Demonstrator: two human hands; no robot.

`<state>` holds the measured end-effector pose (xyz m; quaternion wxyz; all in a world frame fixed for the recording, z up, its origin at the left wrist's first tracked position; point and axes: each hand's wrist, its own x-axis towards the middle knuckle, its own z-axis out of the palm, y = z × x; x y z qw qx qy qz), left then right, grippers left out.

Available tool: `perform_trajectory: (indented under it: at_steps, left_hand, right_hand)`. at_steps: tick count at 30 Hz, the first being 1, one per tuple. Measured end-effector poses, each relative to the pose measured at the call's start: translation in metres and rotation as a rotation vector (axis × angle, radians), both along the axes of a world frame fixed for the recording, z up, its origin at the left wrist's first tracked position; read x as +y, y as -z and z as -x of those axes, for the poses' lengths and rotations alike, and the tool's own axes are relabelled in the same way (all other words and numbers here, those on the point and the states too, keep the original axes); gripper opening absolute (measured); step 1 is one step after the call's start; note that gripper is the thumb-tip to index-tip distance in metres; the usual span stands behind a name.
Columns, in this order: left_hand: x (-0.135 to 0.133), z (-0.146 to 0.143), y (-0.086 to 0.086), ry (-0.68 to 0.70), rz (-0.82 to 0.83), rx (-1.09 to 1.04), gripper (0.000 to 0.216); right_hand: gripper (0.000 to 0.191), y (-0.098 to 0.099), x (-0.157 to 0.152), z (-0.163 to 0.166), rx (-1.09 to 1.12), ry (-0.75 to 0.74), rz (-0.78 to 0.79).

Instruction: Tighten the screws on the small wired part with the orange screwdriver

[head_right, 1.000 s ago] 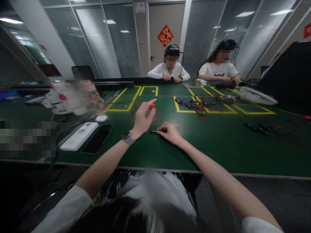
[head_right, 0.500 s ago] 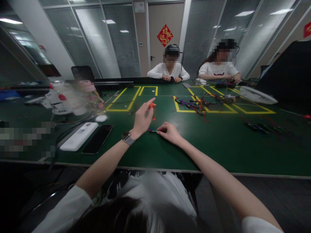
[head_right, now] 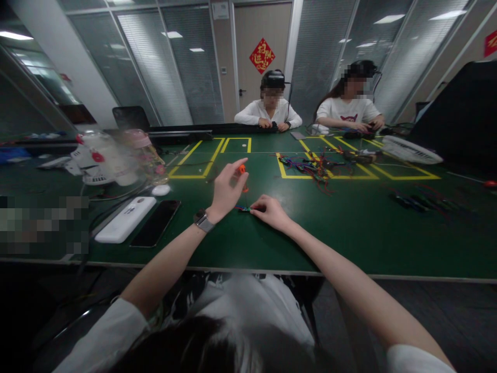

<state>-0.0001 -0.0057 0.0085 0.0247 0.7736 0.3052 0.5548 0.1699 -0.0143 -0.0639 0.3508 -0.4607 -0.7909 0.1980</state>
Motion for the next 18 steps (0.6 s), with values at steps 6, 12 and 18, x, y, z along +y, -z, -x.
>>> perform_trajectory:
  at_steps: [6,12,18]
  left_hand:
    - [-0.0003,0.0002,0.0,-0.008,0.005,0.008,0.03]
    - [0.0008,0.0003,0.0006,0.037,0.037,0.003,0.035]
    - [-0.0001,-0.0001,0.0002,-0.034,-0.008,0.031,0.032]
  right_hand:
    - [0.013,-0.0008,-0.0008,0.0004,0.005,0.006,0.005]
    - [0.014,-0.0009,-0.0011,0.0007,0.002,-0.001,0.0]
    - [0.015,-0.0006,-0.0011,0.0009,-0.001,-0.01,-0.018]
